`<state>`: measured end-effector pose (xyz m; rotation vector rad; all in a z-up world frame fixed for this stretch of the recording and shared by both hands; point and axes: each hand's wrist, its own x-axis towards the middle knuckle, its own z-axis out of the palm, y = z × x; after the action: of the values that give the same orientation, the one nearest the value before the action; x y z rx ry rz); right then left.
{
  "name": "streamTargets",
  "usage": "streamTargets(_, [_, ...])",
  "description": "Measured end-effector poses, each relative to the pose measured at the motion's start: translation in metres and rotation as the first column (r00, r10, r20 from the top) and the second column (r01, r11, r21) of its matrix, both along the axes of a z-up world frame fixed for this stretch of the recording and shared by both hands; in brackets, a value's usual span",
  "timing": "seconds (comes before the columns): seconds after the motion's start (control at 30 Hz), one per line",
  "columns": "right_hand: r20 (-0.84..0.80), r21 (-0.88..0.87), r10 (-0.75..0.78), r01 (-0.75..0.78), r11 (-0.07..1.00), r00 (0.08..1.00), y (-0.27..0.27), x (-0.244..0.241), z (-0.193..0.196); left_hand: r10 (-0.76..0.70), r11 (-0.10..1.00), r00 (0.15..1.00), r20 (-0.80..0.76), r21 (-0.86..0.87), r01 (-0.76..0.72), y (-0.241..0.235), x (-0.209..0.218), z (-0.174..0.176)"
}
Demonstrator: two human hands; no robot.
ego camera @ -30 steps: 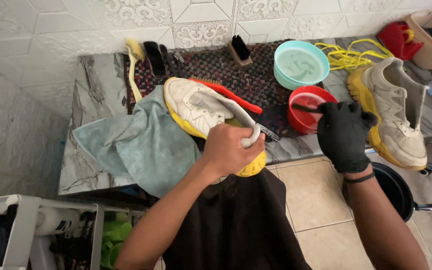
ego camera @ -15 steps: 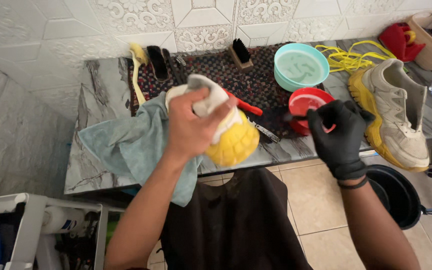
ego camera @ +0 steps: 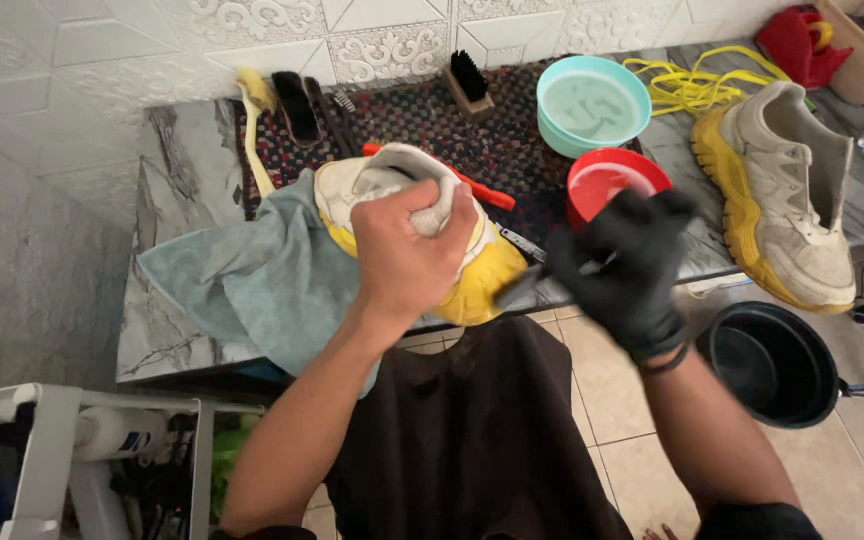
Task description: The person cleans a white and yellow sneaker using a cloth and a brush. They wipe the shoe's surface, dip the brush into a red bowl of soapy water, and scrub the shoe's interior and exterior. The person repeatedly wipes the shoe with a cloth and rotates it to access different areas.
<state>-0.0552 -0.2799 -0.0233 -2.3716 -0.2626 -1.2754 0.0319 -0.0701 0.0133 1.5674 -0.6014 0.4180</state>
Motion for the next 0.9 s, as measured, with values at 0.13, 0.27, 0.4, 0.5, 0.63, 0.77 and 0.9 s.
streamTargets(0.13, [0.01, -0.008, -0.032, 0.032, 0.999, 0.999, -0.002, -0.006, -0.016, 0.062, 0.997, 0.998, 0.019, 0.039, -0.062, -0.007, 0.007, -0.014])
streamTargets(0.27, [0.206, -0.211, -0.145, 0.188, 0.959, 0.968, -0.012, 0.002, -0.014, 0.098, 0.994, 0.995, 0.035, 0.053, -0.1, -0.013, 0.006, -0.016])
streamTargets(0.4, [0.103, -0.14, -0.127, 0.14, 0.98, 0.987, -0.019, -0.005, -0.013, 0.118, 0.992, 0.992, 0.047, 0.047, -0.121, -0.021, 0.013, -0.022])
streamTargets(0.5, [0.017, -0.23, 0.013, -0.008, 0.973, 1.0, 0.003, -0.01, -0.017, 0.115, 0.986, 0.989, 0.092, 0.108, -0.125, -0.027, 0.016, -0.032])
streamTargets(0.63, [0.152, -0.212, -0.155, 0.185, 0.96, 0.976, -0.028, -0.001, -0.012, 0.088, 0.995, 0.996, 0.005, 0.055, -0.088, -0.016, 0.006, -0.017])
streamTargets(0.77, [0.078, 0.049, -0.128, 0.124, 0.991, 0.989, -0.02, -0.006, -0.031, 0.111, 0.993, 0.993, 0.039, 0.033, -0.112, -0.005, 0.005, -0.01])
streamTargets(0.9, [0.109, 0.055, -0.159, 0.154, 0.987, 0.981, -0.054, 0.009, -0.04, 0.116, 0.992, 0.993, 0.028, 0.048, -0.117, -0.003, 0.011, -0.019])
